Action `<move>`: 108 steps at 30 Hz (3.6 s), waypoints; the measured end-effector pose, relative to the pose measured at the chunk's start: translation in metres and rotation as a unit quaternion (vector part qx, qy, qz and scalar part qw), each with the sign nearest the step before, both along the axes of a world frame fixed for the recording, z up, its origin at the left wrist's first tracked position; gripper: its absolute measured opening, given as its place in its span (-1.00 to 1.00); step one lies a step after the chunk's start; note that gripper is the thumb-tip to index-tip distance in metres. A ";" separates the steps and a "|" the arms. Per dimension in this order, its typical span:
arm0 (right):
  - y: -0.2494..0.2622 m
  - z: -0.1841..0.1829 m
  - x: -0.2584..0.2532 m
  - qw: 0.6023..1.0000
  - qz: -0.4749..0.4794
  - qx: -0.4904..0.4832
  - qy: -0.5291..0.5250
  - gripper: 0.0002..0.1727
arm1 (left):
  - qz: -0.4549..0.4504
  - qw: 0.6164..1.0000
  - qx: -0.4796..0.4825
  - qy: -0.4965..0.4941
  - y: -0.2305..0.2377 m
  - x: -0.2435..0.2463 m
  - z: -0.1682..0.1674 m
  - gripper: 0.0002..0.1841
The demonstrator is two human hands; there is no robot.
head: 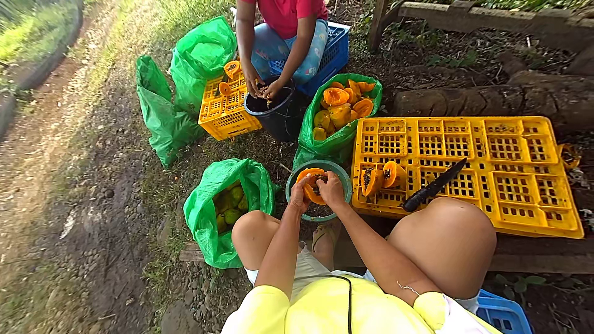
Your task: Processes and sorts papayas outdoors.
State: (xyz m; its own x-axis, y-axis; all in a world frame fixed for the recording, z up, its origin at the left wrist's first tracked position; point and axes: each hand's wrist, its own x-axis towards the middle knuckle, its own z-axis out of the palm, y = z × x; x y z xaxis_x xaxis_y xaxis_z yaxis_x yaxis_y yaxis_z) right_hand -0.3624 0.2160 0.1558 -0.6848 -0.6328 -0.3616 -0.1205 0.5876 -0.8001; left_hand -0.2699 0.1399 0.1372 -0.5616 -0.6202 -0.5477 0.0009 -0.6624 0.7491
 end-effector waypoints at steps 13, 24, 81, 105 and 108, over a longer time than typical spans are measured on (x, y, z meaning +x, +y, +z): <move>0.000 -0.005 -0.004 0.998 -0.016 -0.025 -0.047 -0.53 | 0.006 1.000 -0.011 -0.009 -0.001 0.000 -0.002 -0.64; 0.002 -0.009 -0.006 0.997 -0.010 -0.023 -0.071 -0.51 | -0.010 0.999 -0.031 -0.009 -0.001 0.001 -0.004 -0.50; 0.001 -0.036 -0.010 0.997 -0.011 -0.079 0.000 -0.64 | -0.003 0.998 0.003 -0.059 -0.001 -0.001 0.000 -0.43; 0.006 -0.031 -0.023 0.995 0.092 -0.018 -0.040 -0.73 | -0.005 0.999 -0.035 -0.034 -0.010 0.009 0.006 -0.54; 0.010 -0.025 -0.024 0.995 0.086 0.001 -0.058 -0.73 | 0.025 0.999 -0.036 -0.027 -0.012 0.012 0.009 -0.67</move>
